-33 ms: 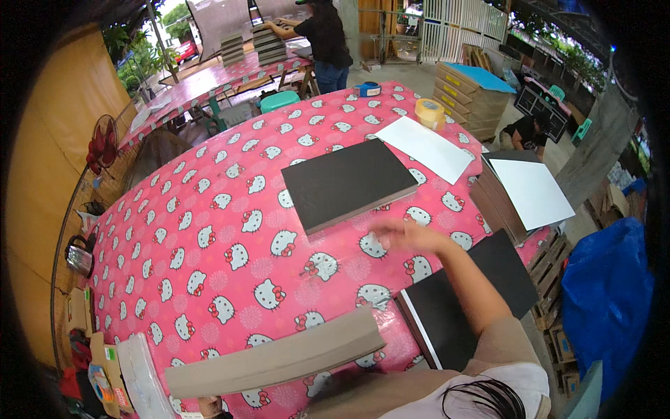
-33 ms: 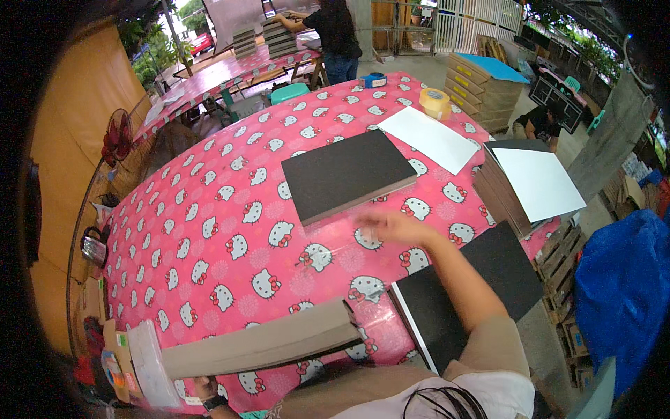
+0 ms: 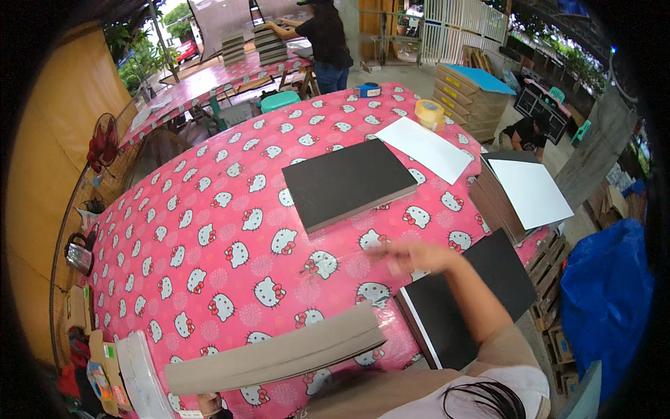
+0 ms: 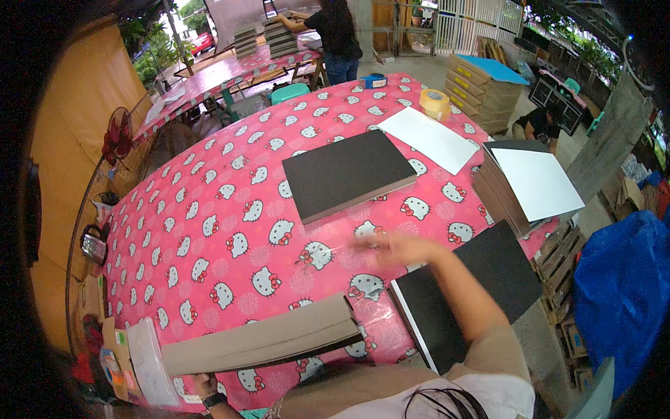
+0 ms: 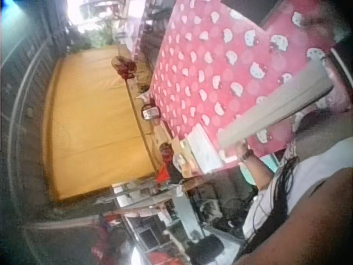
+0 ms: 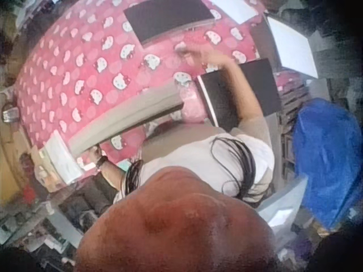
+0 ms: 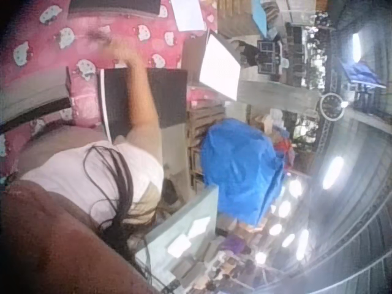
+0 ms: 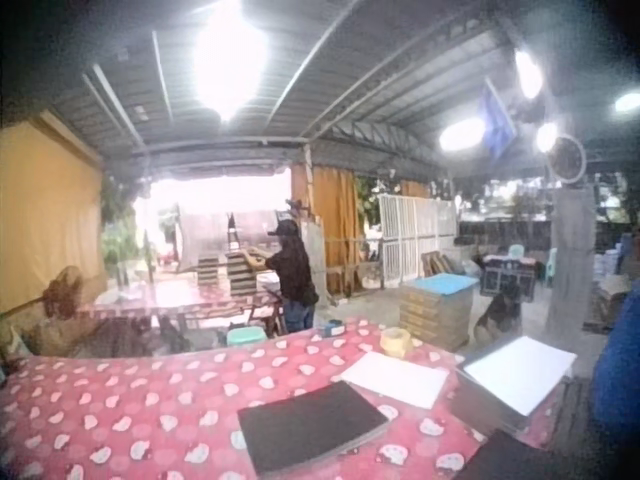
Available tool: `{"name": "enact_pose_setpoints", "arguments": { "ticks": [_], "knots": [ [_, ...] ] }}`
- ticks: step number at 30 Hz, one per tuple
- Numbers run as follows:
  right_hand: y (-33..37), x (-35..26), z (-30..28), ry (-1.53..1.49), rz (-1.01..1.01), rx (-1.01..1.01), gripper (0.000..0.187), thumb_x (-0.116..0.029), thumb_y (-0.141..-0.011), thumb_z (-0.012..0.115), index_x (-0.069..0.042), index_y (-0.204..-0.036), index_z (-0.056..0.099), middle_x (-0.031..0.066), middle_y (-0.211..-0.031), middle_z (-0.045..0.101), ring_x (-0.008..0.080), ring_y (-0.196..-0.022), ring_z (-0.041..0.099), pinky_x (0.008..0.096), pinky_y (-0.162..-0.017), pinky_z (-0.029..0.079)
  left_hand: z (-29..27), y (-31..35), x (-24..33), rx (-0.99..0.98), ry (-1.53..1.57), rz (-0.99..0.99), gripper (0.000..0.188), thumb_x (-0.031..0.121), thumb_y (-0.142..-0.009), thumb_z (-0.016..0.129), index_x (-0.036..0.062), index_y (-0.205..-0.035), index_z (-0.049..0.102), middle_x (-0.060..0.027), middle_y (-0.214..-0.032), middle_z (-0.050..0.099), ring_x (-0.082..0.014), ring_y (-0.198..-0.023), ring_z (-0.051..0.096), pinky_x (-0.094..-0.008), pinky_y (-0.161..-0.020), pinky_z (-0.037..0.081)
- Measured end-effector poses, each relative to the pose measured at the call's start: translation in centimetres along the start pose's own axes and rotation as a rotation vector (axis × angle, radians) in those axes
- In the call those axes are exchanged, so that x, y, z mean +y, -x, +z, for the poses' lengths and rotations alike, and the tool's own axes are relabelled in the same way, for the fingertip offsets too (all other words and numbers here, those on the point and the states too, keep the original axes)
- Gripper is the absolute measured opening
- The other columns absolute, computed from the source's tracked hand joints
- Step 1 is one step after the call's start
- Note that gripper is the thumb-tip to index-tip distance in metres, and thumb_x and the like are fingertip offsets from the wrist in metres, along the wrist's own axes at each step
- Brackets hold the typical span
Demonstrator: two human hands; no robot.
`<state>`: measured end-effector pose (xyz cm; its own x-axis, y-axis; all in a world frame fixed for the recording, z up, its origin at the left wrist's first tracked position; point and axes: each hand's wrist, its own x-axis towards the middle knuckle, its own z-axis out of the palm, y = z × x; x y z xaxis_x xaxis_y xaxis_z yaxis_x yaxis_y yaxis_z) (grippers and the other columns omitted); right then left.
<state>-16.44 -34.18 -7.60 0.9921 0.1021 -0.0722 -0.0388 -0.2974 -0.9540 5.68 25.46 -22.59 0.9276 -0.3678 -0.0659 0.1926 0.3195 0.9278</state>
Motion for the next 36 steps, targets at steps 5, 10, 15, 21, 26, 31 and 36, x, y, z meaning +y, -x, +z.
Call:
{"name": "enact_pose_setpoints", "arguments": {
  "ticks": [5,10,15,21,26,31,36],
  "knots": [
    [6.7,-2.9,12.1,-0.214,0.002,0.052,0.117,-0.030,-0.049,0.084,-0.003,-0.137,0.012,0.0151,-0.141,0.018,0.0258,-0.129,0.023,0.0366,-0.106,0.016,0.7,-1.5,-2.1,0.063,0.111,0.181,0.065,0.005,-0.056,0.066,0.0030,-0.116,0.044,-0.0034,-0.089,0.056,-0.0172,-0.072,0.052,-0.0318,-0.067,0.045],
    [3.3,-1.0,16.8,0.085,-0.001,0.562,0.115,-0.022,-0.047,0.086,-0.002,-0.136,0.015,0.0163,-0.137,0.026,0.0258,-0.127,0.026,0.0357,-0.104,0.020,2.9,-1.2,0.1,-0.020,0.106,-0.023,0.055,-0.003,-0.057,0.059,0.0026,-0.111,0.049,0.0003,-0.074,0.056,-0.0120,-0.049,0.045,-0.0252,-0.052,0.042],
    [0.9,-0.2,16.6,-0.006,-0.022,0.609,0.098,-0.018,-0.050,0.086,-0.001,-0.129,0.031,0.0139,-0.119,0.049,0.0224,-0.113,0.044,0.0337,-0.095,0.034,6.6,-2.1,1.3,-0.074,0.206,0.073,0.078,-0.005,-0.052,0.063,0.0030,-0.126,0.039,-0.0080,-0.113,0.053,-0.0234,-0.104,0.051,-0.0354,-0.091,0.040],
    [0.6,-2.0,15.3,0.043,-0.160,0.733,0.085,-0.015,-0.051,0.084,-0.001,-0.122,0.039,0.0117,-0.111,0.055,0.0203,-0.106,0.050,0.0325,-0.092,0.038,9.7,-4.4,3.2,-0.116,0.170,0.095,0.080,-0.003,-0.052,0.066,0.0038,-0.126,0.037,-0.0081,-0.115,0.052,-0.0250,-0.104,0.050,-0.0361,-0.091,0.040],
    [1.1,1.1,15.5,-0.077,0.008,0.751,0.079,-0.010,-0.055,0.082,-0.001,-0.122,0.039,0.0095,-0.110,0.054,0.0187,-0.106,0.049,0.0322,-0.093,0.037,10.8,-6.9,2.4,-0.196,0.045,-0.068,0.073,-0.003,-0.055,0.067,0.0013,-0.122,0.040,-0.0076,-0.115,0.051,-0.0222,-0.105,0.049,-0.0338,-0.090,0.039],
    [1.3,-0.8,18.2,-0.134,-0.071,0.889,0.071,-0.008,-0.061,0.078,0.000,-0.121,0.040,0.0096,-0.110,0.054,0.0182,-0.104,0.049,0.0330,-0.091,0.038,13.9,-3.8,4.6,-0.118,-0.016,0.143,0.068,-0.005,-0.058,0.064,0.0005,-0.122,0.040,-0.0086,-0.118,0.048,-0.0210,-0.111,0.044,-0.0326,-0.095,0.034],
    [2.8,0.8,15.4,-0.269,-0.054,0.621,0.069,-0.006,-0.065,0.073,-0.001,-0.124,0.037,0.0064,-0.109,0.053,0.0144,-0.098,0.051,0.0269,-0.078,0.045,12.5,-3.2,1.0,-0.029,0.039,0.172,0.049,0.006,-0.067,0.061,0.0017,-0.113,0.045,-0.0061,-0.103,0.052,-0.0170,-0.095,0.047,-0.0301,-0.085,0.036]
  ]
}}
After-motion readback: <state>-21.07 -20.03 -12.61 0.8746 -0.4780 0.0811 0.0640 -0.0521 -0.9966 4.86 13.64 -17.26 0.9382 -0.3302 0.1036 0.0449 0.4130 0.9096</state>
